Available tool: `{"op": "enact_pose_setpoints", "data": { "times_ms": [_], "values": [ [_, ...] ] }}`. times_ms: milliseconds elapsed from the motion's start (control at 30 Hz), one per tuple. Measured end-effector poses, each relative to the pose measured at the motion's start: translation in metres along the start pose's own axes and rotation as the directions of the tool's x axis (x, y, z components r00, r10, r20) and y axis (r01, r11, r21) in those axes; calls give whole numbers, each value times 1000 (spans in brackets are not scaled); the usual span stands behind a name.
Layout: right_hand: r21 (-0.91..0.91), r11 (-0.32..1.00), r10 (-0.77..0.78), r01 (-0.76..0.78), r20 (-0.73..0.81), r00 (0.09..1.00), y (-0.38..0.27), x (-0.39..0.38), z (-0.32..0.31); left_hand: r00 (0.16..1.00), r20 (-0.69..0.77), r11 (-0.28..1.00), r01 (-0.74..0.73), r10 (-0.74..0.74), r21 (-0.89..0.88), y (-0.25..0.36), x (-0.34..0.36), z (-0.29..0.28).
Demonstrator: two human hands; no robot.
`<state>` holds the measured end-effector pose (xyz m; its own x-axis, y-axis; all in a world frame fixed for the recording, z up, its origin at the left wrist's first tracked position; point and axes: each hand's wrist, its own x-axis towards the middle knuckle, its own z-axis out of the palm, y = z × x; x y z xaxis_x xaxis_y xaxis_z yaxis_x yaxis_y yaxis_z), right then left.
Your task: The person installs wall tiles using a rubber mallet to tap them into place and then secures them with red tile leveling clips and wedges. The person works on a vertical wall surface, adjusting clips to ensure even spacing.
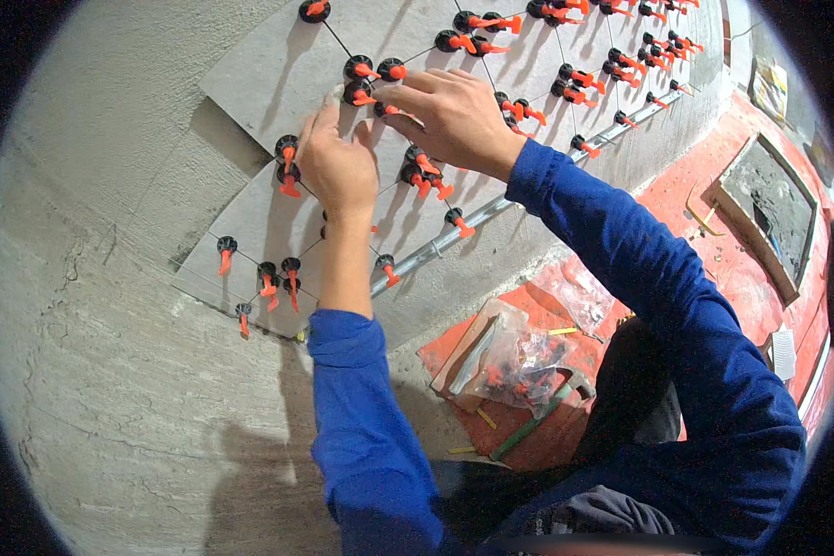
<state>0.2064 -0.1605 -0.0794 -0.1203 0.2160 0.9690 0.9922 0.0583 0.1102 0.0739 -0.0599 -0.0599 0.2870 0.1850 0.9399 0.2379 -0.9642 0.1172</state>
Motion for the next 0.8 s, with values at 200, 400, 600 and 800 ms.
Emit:
{"op": "enact_pose_setpoints", "data": {
  "times_ms": [200, 400, 600, 800],
  "values": [
    [-21, 1000, 4, 1, 247, 969, 4, 22, 8, 987, -60, 981, 138, -147, -137, -7, -5, 32],
    [-113, 986, -80, 122, 316, 945, 9, 32, 11, 987, -160, 990, -48, 27, -132, -24, -3, 39],
    [-246, 930, -191, 274, 311, 931, 10, 36, 6, 966, -257, 990, -20, -16, -136, -26, -5, 46],
    [-267, 884, -312, 383, 271, 910, 7, 42, 2, 962, -254, 978, 46, -98, -202, -20, -3, 45]
  ]
}}
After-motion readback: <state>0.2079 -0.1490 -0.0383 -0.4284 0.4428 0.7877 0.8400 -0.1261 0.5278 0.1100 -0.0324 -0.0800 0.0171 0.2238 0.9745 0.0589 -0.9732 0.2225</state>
